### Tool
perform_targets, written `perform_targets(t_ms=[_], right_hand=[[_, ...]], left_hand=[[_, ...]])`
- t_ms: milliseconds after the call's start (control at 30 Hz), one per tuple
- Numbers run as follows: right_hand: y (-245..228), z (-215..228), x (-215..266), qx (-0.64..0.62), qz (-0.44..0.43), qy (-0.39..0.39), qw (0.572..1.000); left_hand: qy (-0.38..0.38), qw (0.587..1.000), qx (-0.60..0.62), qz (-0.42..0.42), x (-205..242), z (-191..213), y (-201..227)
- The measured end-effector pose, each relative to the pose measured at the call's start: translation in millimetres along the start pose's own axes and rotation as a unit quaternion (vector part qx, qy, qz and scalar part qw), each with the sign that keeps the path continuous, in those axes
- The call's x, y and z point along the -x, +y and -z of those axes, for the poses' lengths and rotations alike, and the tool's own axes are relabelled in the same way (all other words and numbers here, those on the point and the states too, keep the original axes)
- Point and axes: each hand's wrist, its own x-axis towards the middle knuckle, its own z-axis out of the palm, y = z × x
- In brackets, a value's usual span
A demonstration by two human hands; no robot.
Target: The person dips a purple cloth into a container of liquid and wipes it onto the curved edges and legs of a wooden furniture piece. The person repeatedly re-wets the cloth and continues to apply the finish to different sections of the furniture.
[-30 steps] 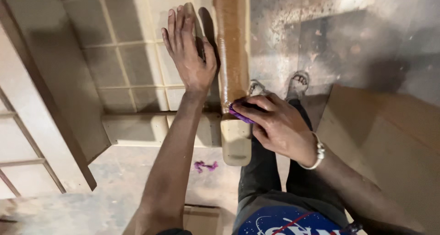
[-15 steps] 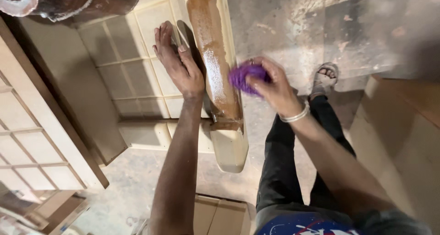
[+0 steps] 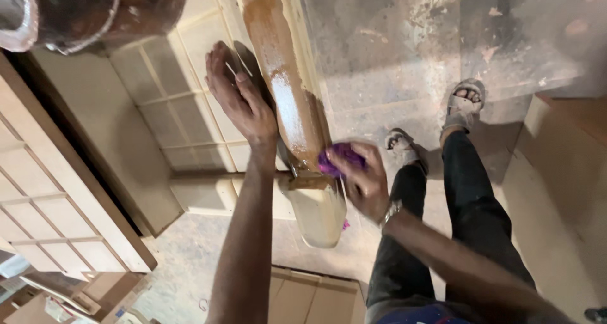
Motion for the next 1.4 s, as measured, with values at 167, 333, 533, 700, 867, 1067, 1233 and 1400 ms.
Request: perform_targets(t_ms=[167, 333, 533, 700, 867, 1067, 1233, 1400], right_hand=[[58, -33, -180, 0.084, 0.108, 0.106, 0.985], [61, -22, -231, 0.067, 0.168, 0.118, 0.976], [7, 16, -92, 0.114, 0.141, -0.042, 0.983], [-46, 65, -134, -0.114, -0.093, -0.096, 0.984], [-156, 73, -279, -0.064, 0.071, -0.204, 0.974], [-262, -55, -400, 0.243, 0.355, -0.284, 0.857], [-230, -161, -455, 0.432, 0.378, -0.339, 0.745], [-208, -203, -484, 0.461, 0.282, -0.436, 0.720]], left_hand=[[-0.004, 1.000, -0.001, 0.009, 0, 1, 2], [-0.012, 1.000, -0.005, 0.023, -1, 4, 8], [-0.028, 0.998, -0.038, 0.034, -6, 6, 13], [-0.004, 0.998, 0.017, 0.065, -6, 9, 19], [-0.009, 0.998, 0.015, 0.062, -16, 20, 22], [-0.009, 0.997, 0.032, 0.073, -23, 35, 22], [-0.007, 0.996, 0.035, 0.083, -24, 43, 22], [-0.010, 0.995, 0.056, 0.079, -24, 46, 21]])
